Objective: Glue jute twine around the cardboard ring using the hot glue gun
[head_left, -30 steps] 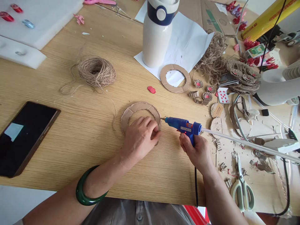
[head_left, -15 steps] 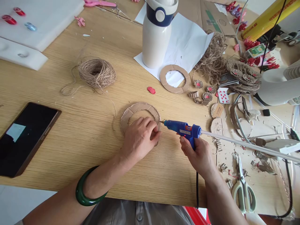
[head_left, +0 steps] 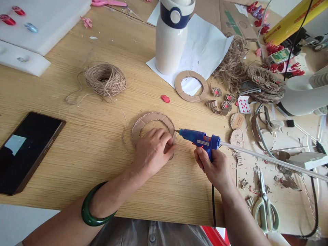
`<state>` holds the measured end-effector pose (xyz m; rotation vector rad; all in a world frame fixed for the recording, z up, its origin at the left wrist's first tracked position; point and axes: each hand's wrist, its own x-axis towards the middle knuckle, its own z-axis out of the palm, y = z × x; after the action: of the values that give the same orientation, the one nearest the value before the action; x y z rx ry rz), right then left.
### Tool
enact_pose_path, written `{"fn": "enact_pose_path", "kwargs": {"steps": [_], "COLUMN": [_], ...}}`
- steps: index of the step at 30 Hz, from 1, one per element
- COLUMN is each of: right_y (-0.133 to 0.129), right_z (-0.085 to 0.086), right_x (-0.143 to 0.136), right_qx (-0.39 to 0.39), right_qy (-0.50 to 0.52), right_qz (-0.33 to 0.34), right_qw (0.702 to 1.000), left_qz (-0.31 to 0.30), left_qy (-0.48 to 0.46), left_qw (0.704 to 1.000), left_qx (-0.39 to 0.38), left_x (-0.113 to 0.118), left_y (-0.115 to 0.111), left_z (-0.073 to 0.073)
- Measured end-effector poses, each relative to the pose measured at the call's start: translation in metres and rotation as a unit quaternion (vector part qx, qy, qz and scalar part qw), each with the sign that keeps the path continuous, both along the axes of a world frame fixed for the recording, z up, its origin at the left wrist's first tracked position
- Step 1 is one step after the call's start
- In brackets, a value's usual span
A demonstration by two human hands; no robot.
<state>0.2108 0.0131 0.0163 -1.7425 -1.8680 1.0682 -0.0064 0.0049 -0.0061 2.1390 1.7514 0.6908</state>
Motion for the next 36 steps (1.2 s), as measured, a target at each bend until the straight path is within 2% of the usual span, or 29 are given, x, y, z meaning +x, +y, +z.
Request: {"fn": "enact_pose_path", "kwargs": {"steps": [5, 14, 21, 26, 30, 36], "right_y": [-0.0001, -0.0007, -0.0001, 0.0013, 0.0009, 0.0002], "right_z": [-0.0020, 0.0047, -0.0041, 0.0006, 0.0003, 0.0001], "right_x": [0.0008, -0.0008, 0.0018, 0.0014, 0.0019, -0.0001], "right_qx": [-0.032, -0.027, -0.012, -0.035, -0.020, -0.039], "right_qy": [0.014, 0.025, 0.017, 0.015, 0.016, 0.079], "right_qz": [-0.013, -0.024, -0.015, -0.015, -0.011, -0.023], "right_qw": [0.999, 0.999, 1.000, 0.999, 1.000, 0.996], "left_qz": [0.001, -0.002, 0.001, 0.004, 0.004, -0.002], "left_qy": [0.003, -0.004, 0.003, 0.001, -0.005, -0.007], "left_qw": [1.000, 1.000, 1.000, 1.000, 1.000, 1.000], "left_qx": [0.002, 0.001, -0.004, 0.000, -0.001, 0.001], "left_x": [0.0000, -0.0003, 0.0001, 0.0005, 0.0001, -0.0003], "left_y": [-0.0002, -0.0004, -0.0004, -0.0005, -0.0007, -0.0005], "left_z": [0.0003, 0.0006, 0.0015, 0.0017, 0.0010, 0.0001]}}
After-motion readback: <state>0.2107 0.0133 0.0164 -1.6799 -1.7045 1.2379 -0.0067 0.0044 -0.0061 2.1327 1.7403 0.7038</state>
